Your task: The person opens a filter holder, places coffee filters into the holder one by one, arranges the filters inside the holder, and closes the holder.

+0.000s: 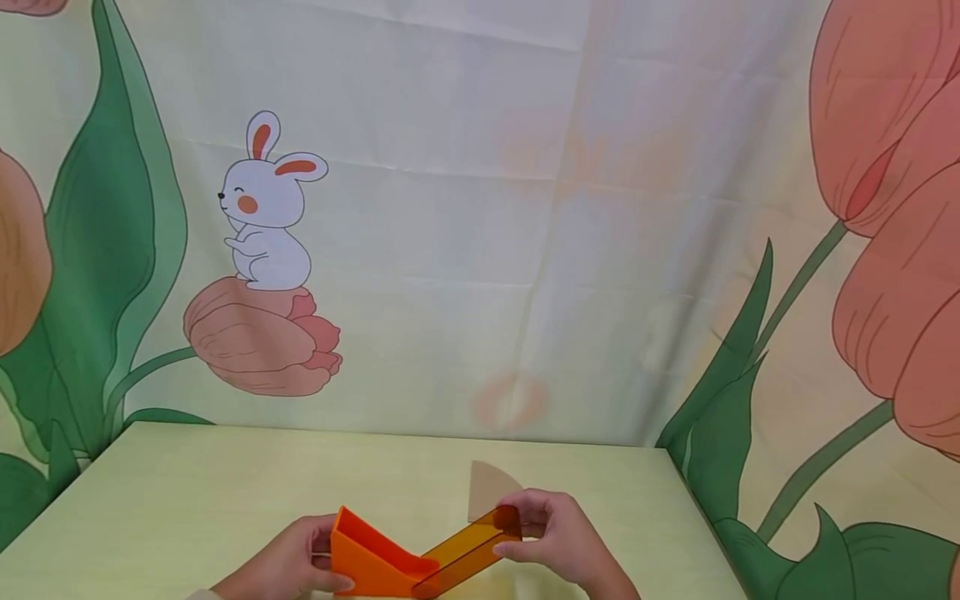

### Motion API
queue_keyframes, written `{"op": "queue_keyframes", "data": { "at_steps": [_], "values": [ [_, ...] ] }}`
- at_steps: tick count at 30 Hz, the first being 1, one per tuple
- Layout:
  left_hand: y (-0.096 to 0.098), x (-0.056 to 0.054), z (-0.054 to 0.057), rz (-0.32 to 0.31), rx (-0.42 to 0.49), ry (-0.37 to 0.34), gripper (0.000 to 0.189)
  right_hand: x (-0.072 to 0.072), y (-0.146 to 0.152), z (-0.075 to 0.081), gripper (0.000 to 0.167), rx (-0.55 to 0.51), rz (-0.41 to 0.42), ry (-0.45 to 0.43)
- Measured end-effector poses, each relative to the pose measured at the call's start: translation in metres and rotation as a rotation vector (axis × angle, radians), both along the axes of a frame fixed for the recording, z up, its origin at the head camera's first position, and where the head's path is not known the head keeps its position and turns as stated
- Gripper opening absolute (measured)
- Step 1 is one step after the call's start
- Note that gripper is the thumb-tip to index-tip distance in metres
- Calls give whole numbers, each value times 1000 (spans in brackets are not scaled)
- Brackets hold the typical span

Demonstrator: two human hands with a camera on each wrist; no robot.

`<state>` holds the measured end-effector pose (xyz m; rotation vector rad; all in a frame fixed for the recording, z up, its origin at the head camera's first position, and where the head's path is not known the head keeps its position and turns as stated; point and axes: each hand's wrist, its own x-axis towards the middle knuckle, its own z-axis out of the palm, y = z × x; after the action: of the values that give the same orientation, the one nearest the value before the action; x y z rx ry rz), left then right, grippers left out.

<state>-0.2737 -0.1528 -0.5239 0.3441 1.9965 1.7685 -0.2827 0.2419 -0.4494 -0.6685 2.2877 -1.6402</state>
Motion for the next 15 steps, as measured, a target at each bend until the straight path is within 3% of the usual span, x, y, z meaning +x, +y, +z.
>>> {"op": "queue_keyframes", "data": {
  "at_steps": [15],
  "values": [
    [0,1,2,-2,-8,15,56,1,-1,-2,47,-10,-13,-45]
  ]
}}
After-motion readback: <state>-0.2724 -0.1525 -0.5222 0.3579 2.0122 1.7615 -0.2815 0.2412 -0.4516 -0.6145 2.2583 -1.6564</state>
